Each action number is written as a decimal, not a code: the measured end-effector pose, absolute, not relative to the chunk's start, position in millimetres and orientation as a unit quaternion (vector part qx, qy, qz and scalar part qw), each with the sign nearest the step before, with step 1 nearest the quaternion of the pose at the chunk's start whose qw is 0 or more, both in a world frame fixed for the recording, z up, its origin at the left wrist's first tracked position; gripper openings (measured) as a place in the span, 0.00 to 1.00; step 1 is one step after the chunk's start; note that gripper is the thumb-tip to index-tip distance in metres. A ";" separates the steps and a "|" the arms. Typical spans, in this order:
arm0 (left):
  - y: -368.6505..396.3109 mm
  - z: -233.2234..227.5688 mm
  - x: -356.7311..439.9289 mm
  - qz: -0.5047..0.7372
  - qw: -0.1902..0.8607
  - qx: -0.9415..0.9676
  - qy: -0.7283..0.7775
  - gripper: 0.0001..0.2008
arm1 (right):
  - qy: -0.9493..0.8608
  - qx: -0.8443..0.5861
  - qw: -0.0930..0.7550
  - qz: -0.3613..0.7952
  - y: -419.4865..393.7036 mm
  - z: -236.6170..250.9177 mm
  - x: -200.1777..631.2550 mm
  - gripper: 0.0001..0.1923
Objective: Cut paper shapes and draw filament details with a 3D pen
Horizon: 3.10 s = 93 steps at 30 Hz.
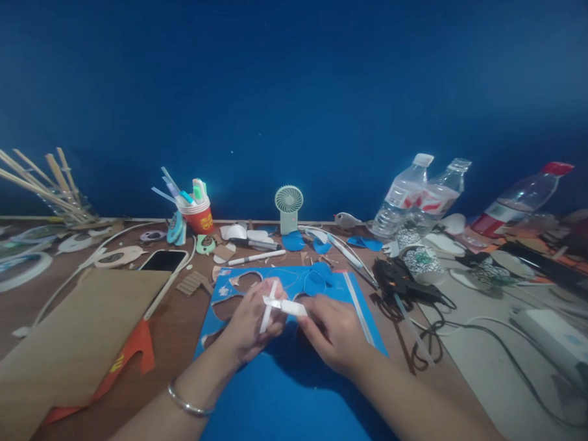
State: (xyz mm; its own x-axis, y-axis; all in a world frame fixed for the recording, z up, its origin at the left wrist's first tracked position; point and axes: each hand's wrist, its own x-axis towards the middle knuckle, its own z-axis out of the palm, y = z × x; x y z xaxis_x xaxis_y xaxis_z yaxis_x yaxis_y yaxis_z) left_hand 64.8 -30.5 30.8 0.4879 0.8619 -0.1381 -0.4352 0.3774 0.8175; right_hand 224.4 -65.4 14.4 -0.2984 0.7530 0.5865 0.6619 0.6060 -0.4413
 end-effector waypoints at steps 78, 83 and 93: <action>-30.5 36.0 64.1 0.388 0.801 0.379 0.253 0.19 | -0.642 -0.567 0.487 0.171 -56.4 6.5 225.6 0.13; -28.2 23.6 66.9 0.414 0.712 0.423 0.377 0.15 | -0.506 -0.555 0.547 0.369 -46.7 8.9 224.8 0.15; -29.4 24.8 65.1 0.353 0.692 0.509 0.372 0.13 | -0.464 -0.468 0.531 0.532 -48.5 17.8 219.6 0.11</action>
State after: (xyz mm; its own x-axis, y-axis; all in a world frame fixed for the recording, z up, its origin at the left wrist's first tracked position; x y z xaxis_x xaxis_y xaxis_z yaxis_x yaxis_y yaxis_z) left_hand 65.1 -29.4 24.8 0.4743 0.8666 -0.1549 -0.1103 0.2331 0.9662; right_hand 219.6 -48.5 17.8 0.0022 1.0000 -0.0058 -0.1302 -0.0055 -0.9915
